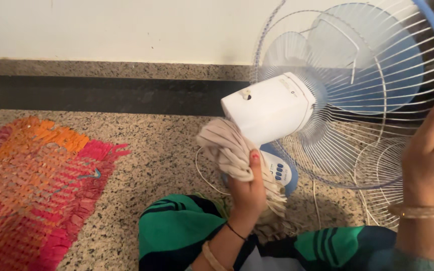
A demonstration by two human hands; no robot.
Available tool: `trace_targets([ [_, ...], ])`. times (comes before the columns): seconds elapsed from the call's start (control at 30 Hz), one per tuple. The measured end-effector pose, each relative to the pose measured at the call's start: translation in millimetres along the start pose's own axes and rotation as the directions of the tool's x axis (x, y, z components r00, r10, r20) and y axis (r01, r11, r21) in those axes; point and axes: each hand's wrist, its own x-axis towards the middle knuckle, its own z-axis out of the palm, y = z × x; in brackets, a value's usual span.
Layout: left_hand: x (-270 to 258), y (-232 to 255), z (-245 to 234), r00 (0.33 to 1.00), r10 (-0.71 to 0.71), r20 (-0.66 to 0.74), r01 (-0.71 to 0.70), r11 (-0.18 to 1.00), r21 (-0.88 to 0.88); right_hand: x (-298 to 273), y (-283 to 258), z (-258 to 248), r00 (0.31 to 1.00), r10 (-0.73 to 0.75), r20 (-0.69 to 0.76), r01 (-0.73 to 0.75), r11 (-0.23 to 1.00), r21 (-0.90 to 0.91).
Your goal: The person wipes the front grill, blades, and motor housing of a small blue and white table fan using a cloth. They rotate the fan head to access different sides and continue wiping until the end of the clip.
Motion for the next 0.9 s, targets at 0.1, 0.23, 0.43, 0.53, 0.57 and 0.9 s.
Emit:
trace_targets([
  [0.1,-14.9,-12.9,-7.7,0.978,-0.169,0.120,0.166,0.986,0.035,-21.5,-13.2,-2.8,0.995,-0.098,0.013,0.099,0.980,-0.170],
  [0.23,-26.2,-20.5,-17.7,0.994,0.025,0.103,-0.034,0.995,0.094,-61.5,-44.3,2.2,0.956,-0.293,0.028,0.285,0.899,-0.332],
  [0.43,-20.4,20.1,-23.6,0.762,-0.303,0.572,0.586,0.699,-0.411,-146.9,-98.1,59.2,0.934,-0.313,0.173,0.267,0.932,0.246],
  [0.53,8.4,50.4,-37.1,0.676,0.123,0.726,0.318,0.841,-0.438,-161.9,-111.1,72.6,0.956,-0.233,0.178,0.178,0.944,0.278],
  [0.57,23.5,54.5,-41.7,0.623,0.194,0.758,0.255,0.866,-0.431,-160.3,-112.7,73.6,0.966,-0.200,0.162,0.150,0.950,0.275],
  [0.9,116.6,-12.8,-67.0,0.924,0.184,0.335,-0.230,0.967,0.106,-16.6,-159.8,70.7,0.958,-0.121,0.261,0.170,0.970,-0.175],
])
